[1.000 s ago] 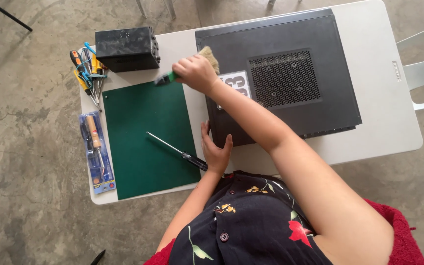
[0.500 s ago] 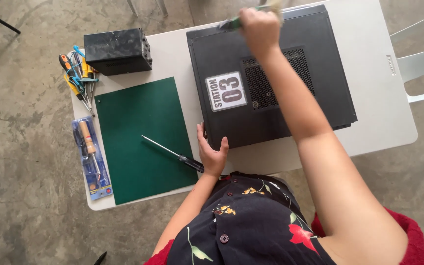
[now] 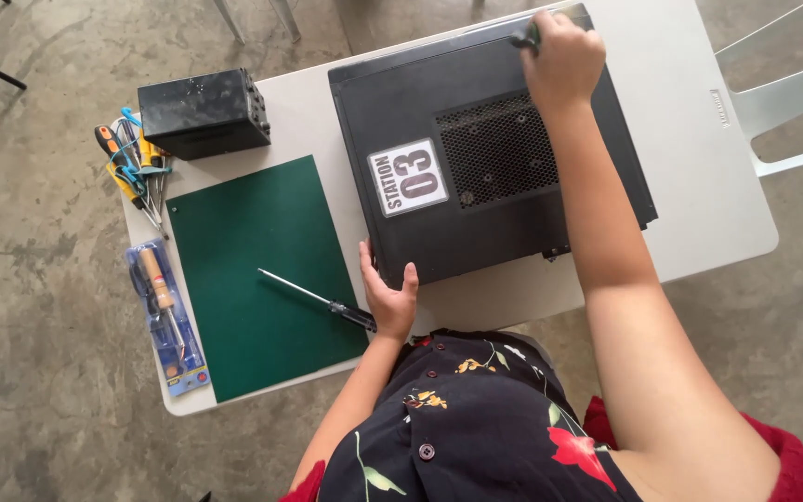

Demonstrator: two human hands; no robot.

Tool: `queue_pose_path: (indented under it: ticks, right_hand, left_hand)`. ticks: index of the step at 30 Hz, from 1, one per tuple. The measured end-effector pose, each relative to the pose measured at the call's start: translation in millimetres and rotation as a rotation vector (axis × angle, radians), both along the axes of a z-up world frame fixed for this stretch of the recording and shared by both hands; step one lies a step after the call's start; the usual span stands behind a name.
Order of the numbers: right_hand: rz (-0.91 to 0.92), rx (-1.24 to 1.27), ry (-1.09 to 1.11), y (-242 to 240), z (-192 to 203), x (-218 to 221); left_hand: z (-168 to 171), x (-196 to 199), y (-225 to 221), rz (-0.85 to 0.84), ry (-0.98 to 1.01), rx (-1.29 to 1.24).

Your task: Removing the side panel of a computer case and cleaning the exterior and interior surfaces with a brush.

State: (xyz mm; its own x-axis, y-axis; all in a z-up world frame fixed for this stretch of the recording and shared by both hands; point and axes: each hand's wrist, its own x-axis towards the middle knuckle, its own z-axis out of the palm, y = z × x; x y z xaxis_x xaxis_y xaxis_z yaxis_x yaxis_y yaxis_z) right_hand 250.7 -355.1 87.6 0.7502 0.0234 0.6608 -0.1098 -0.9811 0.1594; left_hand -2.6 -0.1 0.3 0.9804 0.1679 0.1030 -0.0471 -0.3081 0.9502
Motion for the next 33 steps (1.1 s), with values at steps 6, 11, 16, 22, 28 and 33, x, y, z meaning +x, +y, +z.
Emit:
queue_pose_path:
  ticks: [6, 11, 16, 22, 28, 33]
  right_hand:
    - [0.694, 1.224, 0.489, 82.3, 52.0, -96.8]
    - [0.245, 0.613, 0.091, -25.7, 3.1, -55.6]
    - [0.234, 0.573, -0.177, 61.5, 38.0, -92.6]
    - [0.848, 1.025, 0.289, 232.2, 22.4, -186.5]
    - [0.68, 0.882, 0.063, 161.4, -1.1, -132.8]
    - [0.069, 0.677, -0.39, 25.0, 2.4, -123.4]
  left_hand:
    - [-0.1, 0.7, 0.2, -0.003, 0.048, -0.036]
    - [-6.2, 0.2, 0.7, -0.006, 0.029, -0.017]
    - [-15.1, 0.6, -1.3, 0.016, 0.006, -0.03]
    - [-60.1, 9.2, -1.4, 0.017, -0.103, 0.026]
    - [-37.8, 2.2, 4.6, -0.013, -0.007, -0.041]
    - [-32.1, -0.5, 2.2, 0.008, -0.016, -0.006]
